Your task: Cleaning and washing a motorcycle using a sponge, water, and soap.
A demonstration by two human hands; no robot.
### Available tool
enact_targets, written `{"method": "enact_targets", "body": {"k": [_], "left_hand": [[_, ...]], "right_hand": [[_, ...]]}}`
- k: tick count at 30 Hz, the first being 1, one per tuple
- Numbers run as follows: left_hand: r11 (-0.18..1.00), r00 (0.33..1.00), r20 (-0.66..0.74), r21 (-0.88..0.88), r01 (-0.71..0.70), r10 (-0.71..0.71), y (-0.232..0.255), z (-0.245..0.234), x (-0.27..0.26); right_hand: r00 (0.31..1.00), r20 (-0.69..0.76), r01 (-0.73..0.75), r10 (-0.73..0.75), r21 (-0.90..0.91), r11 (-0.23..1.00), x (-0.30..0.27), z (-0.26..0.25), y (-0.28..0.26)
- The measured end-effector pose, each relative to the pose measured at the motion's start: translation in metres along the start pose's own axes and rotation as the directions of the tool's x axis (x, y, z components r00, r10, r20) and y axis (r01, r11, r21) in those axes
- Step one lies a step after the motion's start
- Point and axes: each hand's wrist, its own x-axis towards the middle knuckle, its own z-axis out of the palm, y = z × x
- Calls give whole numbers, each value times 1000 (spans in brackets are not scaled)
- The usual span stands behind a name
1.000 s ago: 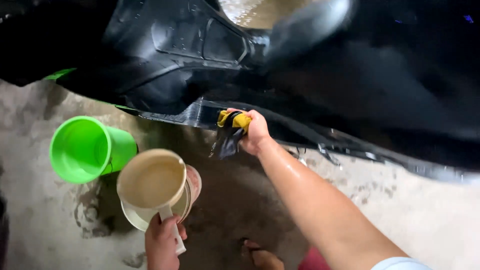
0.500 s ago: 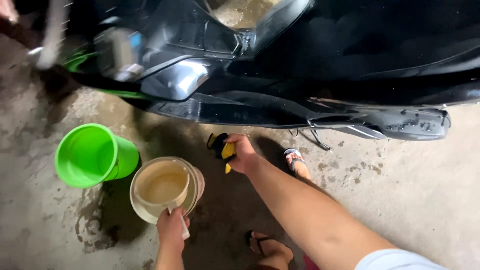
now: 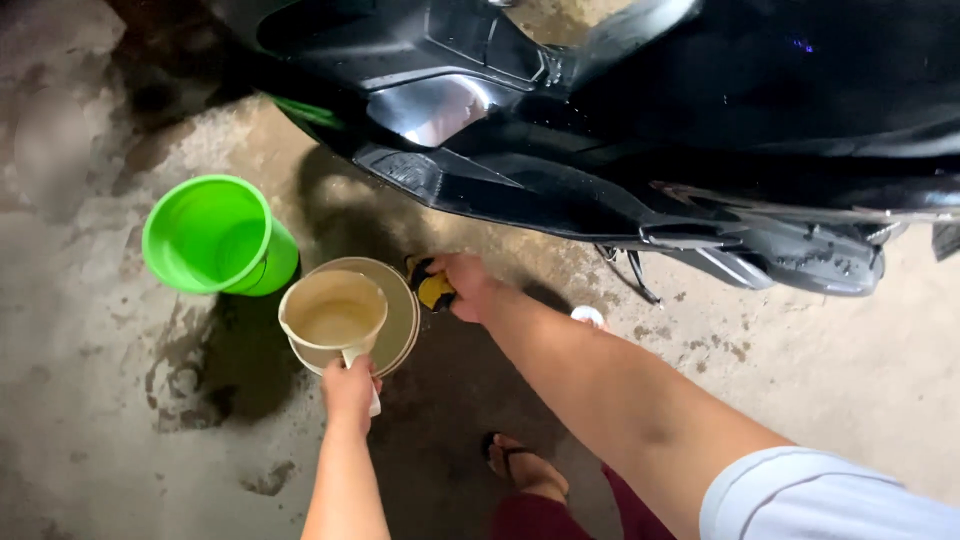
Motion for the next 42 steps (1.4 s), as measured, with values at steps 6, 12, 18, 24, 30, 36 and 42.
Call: {"method": "enact_targets", "body": {"k": [6,12,18,24,30,36,42], "left_hand": [[1000,1000,-18,-1,-20,20,-15,-11,-6],[963,996,-64,257,76,-61,-47,1,11],[844,992,10,527,98,-122,-60,36,61],[752,986,-150,641,152,-72,-76,73,120],[899,925,-291,291,327,-243,-68,91,142],[663,990,-128,736,136,-60,-97,96,159],[803,979,-117,561,202,-165,-106,66,122]], "right_hand": [[995,100,39,-26,-127,991,-28,11,4],[994,92,87,-58,-350,933,-6,-16,2],[996,-93,-41,10,-329,943,16,-36,-1],[963,-267,-109,24,-306,946,87,-130,6],[995,-102,-50,14,-358,932,91,-170,10],[990,-132,-27,-59,-568,822,80,-193,4],[988,-115,18,-101,-565,825,36,-182,-28]]}}
